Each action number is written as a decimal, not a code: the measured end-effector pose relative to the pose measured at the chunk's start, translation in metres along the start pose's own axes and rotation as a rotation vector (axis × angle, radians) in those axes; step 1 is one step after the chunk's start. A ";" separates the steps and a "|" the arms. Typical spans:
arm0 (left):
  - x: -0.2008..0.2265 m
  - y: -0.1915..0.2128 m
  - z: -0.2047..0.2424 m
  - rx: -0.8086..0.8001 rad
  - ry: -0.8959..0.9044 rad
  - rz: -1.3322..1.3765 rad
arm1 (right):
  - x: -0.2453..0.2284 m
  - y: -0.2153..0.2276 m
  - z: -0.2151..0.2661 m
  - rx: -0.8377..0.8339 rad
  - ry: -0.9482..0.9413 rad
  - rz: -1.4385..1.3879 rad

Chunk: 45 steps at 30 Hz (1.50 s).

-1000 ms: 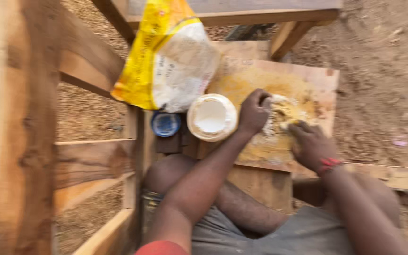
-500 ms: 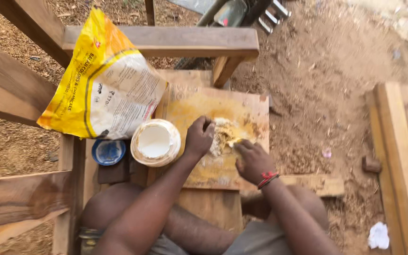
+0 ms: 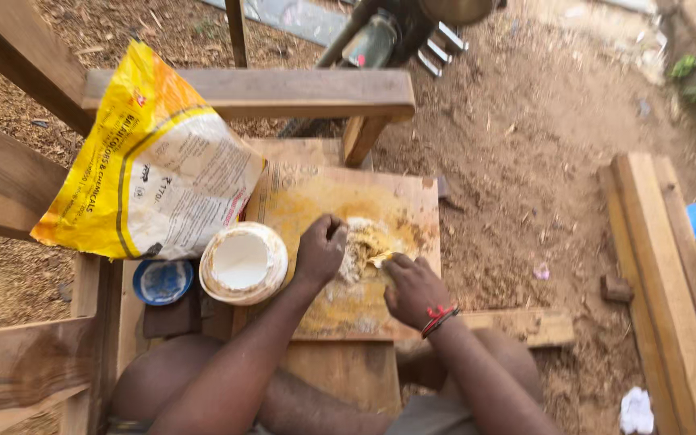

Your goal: The person mixes yellow powder and a white substance from a jar together on a wooden board with a small metal tool, then applies the mixture to a wooden joint.

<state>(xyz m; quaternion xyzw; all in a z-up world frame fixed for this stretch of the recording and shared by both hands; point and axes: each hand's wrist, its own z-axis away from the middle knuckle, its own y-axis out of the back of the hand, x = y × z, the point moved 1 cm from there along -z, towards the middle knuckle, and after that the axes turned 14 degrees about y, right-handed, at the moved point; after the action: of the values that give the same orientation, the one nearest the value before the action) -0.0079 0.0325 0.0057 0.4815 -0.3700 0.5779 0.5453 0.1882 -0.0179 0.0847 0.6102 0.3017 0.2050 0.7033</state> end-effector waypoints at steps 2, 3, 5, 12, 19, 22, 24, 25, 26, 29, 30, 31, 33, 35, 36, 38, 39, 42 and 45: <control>-0.006 -0.003 0.012 0.002 0.029 0.004 | 0.000 -0.004 0.006 0.018 -0.002 -0.071; -0.010 0.000 0.019 -0.002 0.037 0.007 | -0.006 -0.010 0.011 0.028 -0.018 -0.114; -0.008 0.002 0.019 0.003 0.042 0.002 | -0.006 -0.011 0.013 -0.099 -0.084 -0.107; -0.016 -0.008 0.017 0.020 -0.016 0.035 | -0.004 -0.005 0.012 -0.201 -0.127 -0.093; -0.023 -0.012 0.010 0.025 -0.022 0.014 | 0.006 -0.003 -0.007 -0.111 0.048 -0.010; -0.009 -0.004 0.013 0.028 -0.025 0.074 | -0.005 0.003 -0.021 -0.163 0.036 -0.008; 0.004 0.002 0.002 0.048 0.000 0.042 | -0.009 0.013 -0.026 -0.223 -0.021 0.011; 0.000 -0.003 0.017 0.041 0.050 0.038 | -0.015 0.015 -0.016 -0.182 -0.007 -0.026; -0.005 -0.004 0.027 0.050 0.026 0.034 | -0.021 0.014 -0.008 -0.142 0.005 -0.064; 0.000 -0.005 0.013 0.032 -0.055 0.053 | -0.019 0.018 0.000 -0.325 -0.161 -0.021; 0.003 -0.005 0.004 0.021 -0.045 0.076 | -0.013 0.021 -0.003 -0.434 -0.246 0.022; -0.001 -0.006 0.011 0.007 -0.007 0.097 | -0.013 0.020 0.001 -0.343 -0.201 -0.003; -0.006 -0.004 0.015 0.024 -0.033 0.077 | -0.012 0.015 0.003 -0.152 -0.119 -0.048; -0.004 -0.002 0.018 0.028 -0.028 0.055 | -0.018 0.007 0.007 -0.087 -0.040 -0.057; 0.000 0.001 0.016 0.027 -0.008 0.045 | -0.015 0.008 0.004 -0.048 0.007 -0.057; 0.007 0.006 0.012 0.035 0.010 0.046 | -0.005 0.007 -0.005 -0.283 -0.106 -0.028; 0.007 0.005 0.015 0.023 0.006 0.052 | -0.003 0.005 -0.003 -0.403 -0.175 -0.021; 0.003 -0.003 0.024 -0.027 0.024 0.085 | -0.005 0.005 0.007 -0.197 -0.074 -0.094; 0.001 0.006 0.016 -0.008 -0.012 0.087 | -0.008 0.012 -0.002 -0.209 -0.056 -0.067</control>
<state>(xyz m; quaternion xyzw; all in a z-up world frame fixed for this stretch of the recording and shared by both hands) -0.0111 0.0165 0.0117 0.4660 -0.3962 0.5967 0.5194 0.1821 -0.0199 0.0975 0.5285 0.2790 0.1948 0.7778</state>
